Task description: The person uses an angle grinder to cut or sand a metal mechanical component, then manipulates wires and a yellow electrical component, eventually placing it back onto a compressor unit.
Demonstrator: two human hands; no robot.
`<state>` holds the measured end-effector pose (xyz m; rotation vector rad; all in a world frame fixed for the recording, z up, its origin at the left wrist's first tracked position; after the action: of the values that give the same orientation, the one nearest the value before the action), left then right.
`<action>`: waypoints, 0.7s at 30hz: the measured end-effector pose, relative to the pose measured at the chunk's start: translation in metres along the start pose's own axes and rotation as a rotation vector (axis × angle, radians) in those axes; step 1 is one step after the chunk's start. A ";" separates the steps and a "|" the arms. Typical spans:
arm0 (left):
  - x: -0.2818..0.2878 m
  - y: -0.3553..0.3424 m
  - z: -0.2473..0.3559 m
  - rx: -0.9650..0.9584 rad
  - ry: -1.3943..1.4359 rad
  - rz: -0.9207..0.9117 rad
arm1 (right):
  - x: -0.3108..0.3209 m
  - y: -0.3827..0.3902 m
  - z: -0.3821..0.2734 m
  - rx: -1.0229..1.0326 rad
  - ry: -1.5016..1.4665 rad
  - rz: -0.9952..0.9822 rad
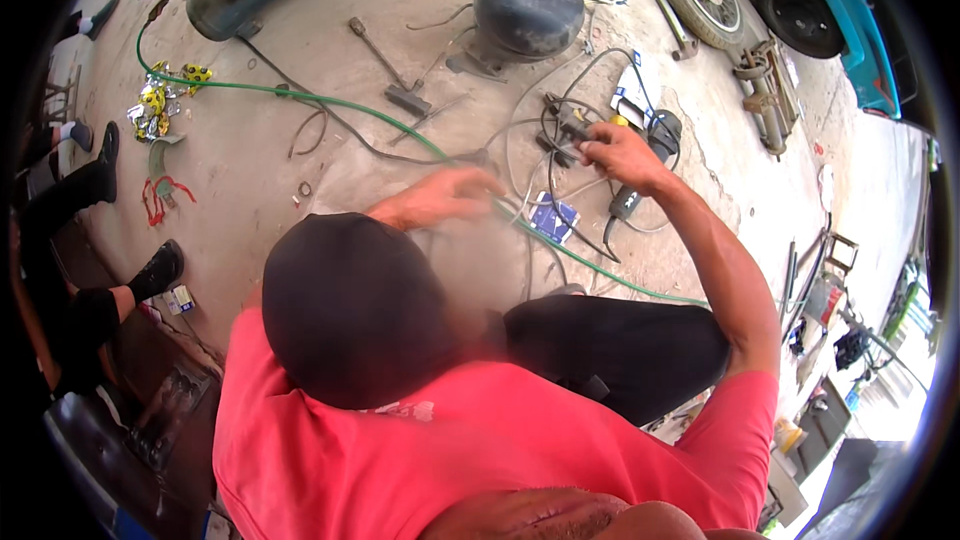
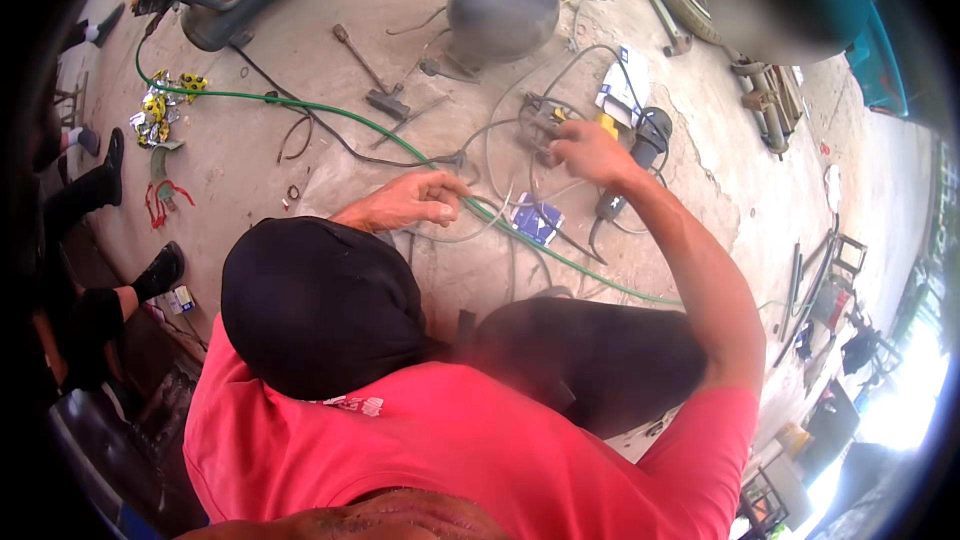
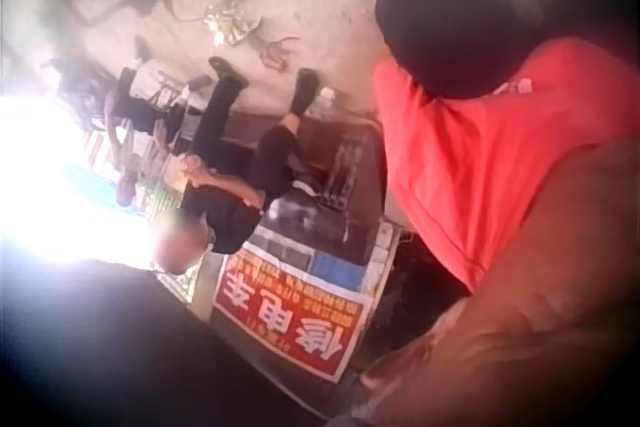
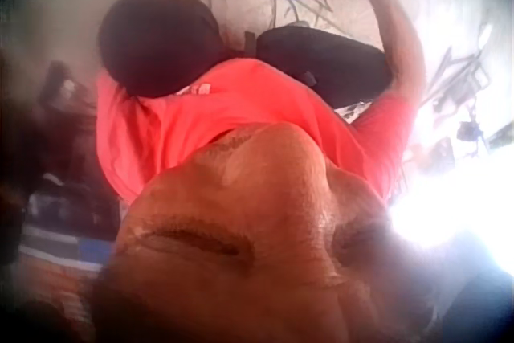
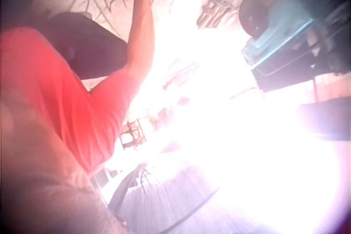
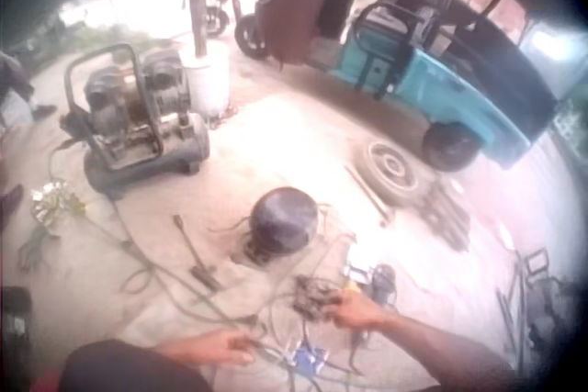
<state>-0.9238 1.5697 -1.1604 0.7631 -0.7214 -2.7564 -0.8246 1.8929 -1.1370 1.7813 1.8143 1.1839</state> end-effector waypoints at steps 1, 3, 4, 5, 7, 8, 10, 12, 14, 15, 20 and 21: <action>-0.001 0.002 -0.001 0.016 -0.038 0.014 | 0.014 -0.012 0.004 -0.061 0.162 0.113; 0.000 0.004 -0.007 0.038 -0.139 0.020 | 0.030 -0.028 0.019 -0.120 0.215 0.273; 0.000 0.000 -0.011 0.039 -0.207 -0.003 | 0.045 -0.047 0.062 -0.150 0.375 0.377; 0.001 -0.001 -0.016 0.046 -0.272 -0.019 | 0.050 -0.059 0.094 -0.183 0.387 0.442; 0.002 0.004 -0.019 0.049 -0.267 0.015 | 0.046 -0.067 0.119 -0.248 0.524 0.583; 0.002 0.006 -0.021 0.051 -0.248 0.029 | 0.046 -0.071 0.132 -0.311 0.505 0.549; 0.006 0.009 -0.025 0.058 -0.230 0.049 | 0.041 -0.074 0.131 -0.399 0.481 0.528; 0.008 0.011 -0.031 0.064 -0.228 0.067 | 0.037 -0.076 0.124 -0.448 0.474 0.555; 0.009 0.009 -0.038 0.087 -0.168 0.059 | 0.030 -0.074 0.120 -0.448 0.501 0.555; 0.010 0.009 -0.039 0.098 -0.138 0.057 | 0.026 -0.072 0.114 -0.446 0.514 0.555; 0.012 0.010 -0.035 0.042 -0.199 0.083 | 0.013 -0.056 0.089 -0.482 0.589 0.578; 0.012 0.011 -0.032 0.053 -0.187 0.086 | 0.012 -0.054 0.088 -0.481 0.593 0.591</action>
<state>-0.9167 1.5439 -1.1845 0.4754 -0.8444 -2.7649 -0.7973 1.9394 -1.2255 1.8252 1.0681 2.3422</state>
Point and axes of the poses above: each hand's wrist, its own y-axis away from the middle knuckle, its own x-axis out of the back of the hand, z = x × y, the point moved 1 cm from there along -y, towards the middle knuckle, and after that the axes turned 1 degree about z, right-handed, at the moved point
